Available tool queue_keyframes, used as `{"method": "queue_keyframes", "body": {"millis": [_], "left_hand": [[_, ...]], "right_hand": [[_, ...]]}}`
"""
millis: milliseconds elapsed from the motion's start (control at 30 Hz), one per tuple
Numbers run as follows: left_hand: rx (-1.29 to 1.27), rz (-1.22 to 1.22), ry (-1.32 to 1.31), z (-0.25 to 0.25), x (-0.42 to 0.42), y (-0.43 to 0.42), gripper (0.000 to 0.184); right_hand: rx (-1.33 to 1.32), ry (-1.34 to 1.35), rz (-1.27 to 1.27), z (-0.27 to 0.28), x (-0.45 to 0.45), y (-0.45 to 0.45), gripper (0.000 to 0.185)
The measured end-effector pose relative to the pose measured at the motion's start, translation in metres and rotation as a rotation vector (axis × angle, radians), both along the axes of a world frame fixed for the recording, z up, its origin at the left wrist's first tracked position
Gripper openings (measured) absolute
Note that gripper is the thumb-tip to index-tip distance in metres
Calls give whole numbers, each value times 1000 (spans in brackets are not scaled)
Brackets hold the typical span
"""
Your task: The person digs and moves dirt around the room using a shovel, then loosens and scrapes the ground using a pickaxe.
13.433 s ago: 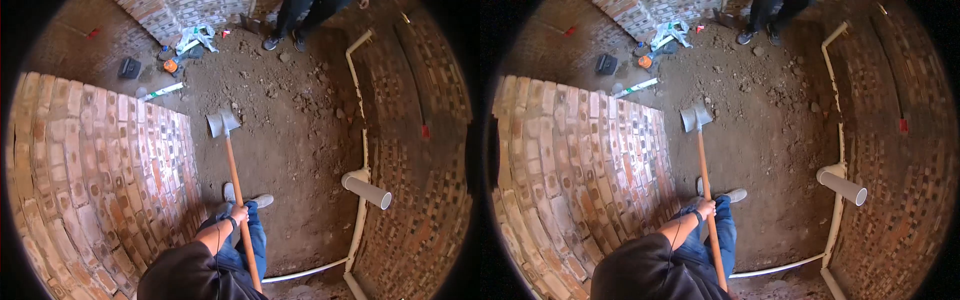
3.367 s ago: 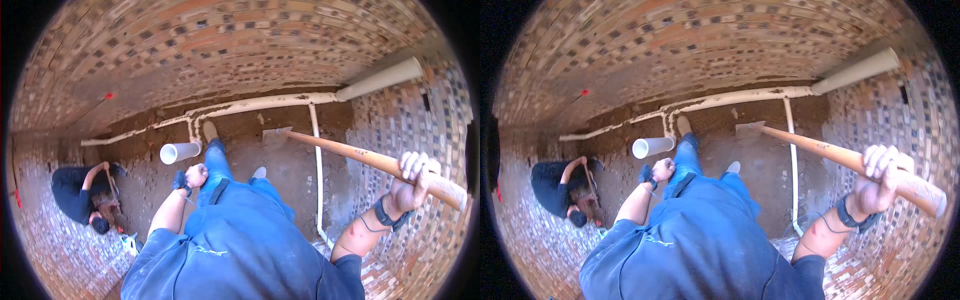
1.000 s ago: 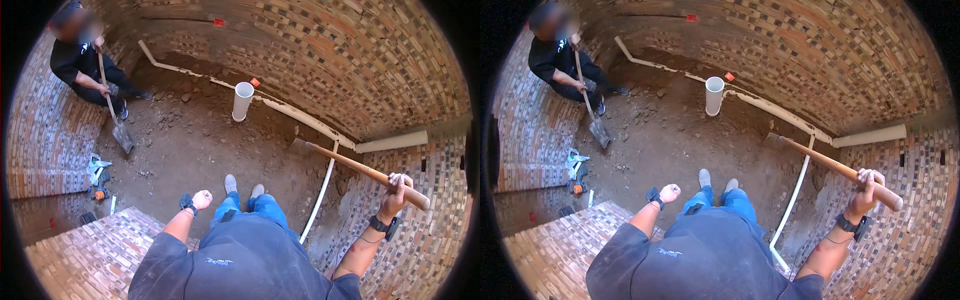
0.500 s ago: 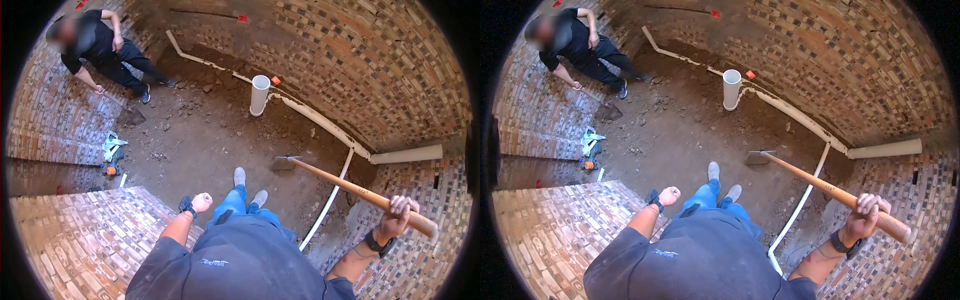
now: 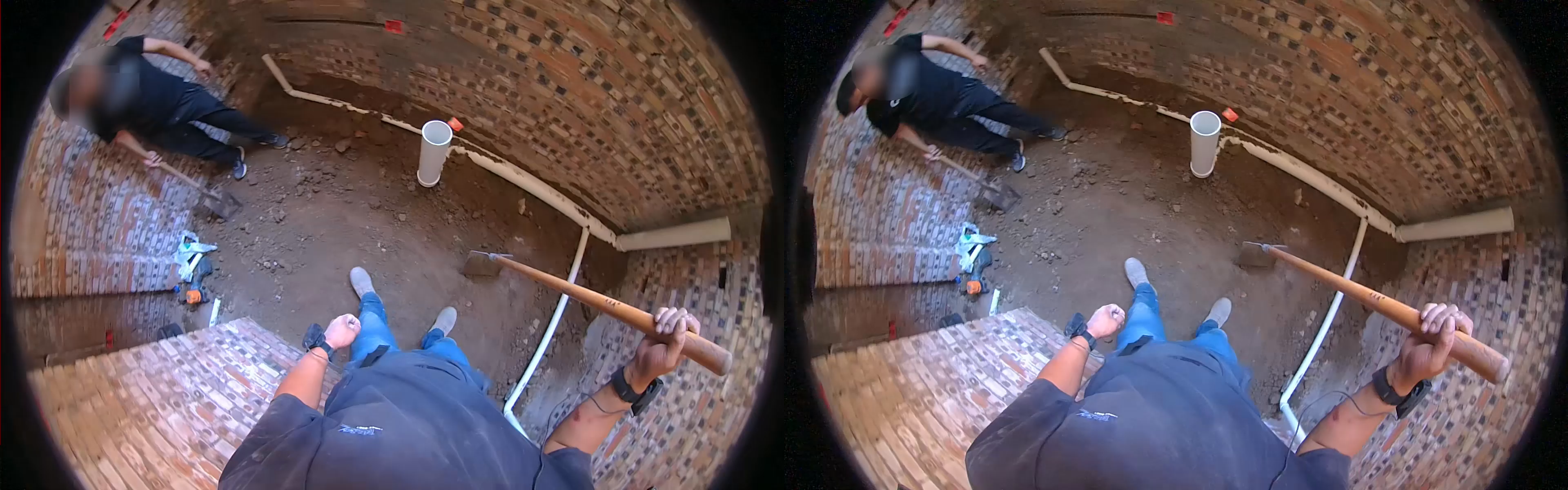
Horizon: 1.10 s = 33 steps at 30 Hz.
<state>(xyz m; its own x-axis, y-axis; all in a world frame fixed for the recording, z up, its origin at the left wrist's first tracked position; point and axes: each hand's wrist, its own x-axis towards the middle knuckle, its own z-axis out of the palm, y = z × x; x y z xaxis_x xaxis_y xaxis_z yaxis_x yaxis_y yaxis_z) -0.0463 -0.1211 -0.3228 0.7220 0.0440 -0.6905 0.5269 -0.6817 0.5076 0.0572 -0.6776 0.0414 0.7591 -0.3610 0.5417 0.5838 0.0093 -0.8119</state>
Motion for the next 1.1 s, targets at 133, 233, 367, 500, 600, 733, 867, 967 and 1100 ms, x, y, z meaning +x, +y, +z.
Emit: {"method": "queue_keyframes", "body": {"millis": [133,233,367,500,600,733,867,967,1100], "left_hand": [[-77,-88,-84,-15,41,57,18],[-193,5,-100,-21,68,114,17],[-246,187,36,-22,88,192,12],[-107,129,108,-35,102,259,13],[-75,60,106,-51,121,279,15],[-125,-62,90,-35,180,252,15],[-123,-257,-172,-29,242,228,15],[-164,-208,-109,9,302,227,17],[-59,-143,-38,32,359,267,20]], "right_hand": [[12,22,-43,0,10,43,7],[90,102,-232,-5,29,96,9],[16,89,-282,-10,43,134,6],[11,130,-440,-15,49,155,4],[55,150,-561,-24,43,134,5],[96,188,-665,-43,53,98,8],[126,285,-803,-87,89,71,12],[125,323,-920,-114,136,71,14],[145,361,-1032,-138,200,65,15]]}}
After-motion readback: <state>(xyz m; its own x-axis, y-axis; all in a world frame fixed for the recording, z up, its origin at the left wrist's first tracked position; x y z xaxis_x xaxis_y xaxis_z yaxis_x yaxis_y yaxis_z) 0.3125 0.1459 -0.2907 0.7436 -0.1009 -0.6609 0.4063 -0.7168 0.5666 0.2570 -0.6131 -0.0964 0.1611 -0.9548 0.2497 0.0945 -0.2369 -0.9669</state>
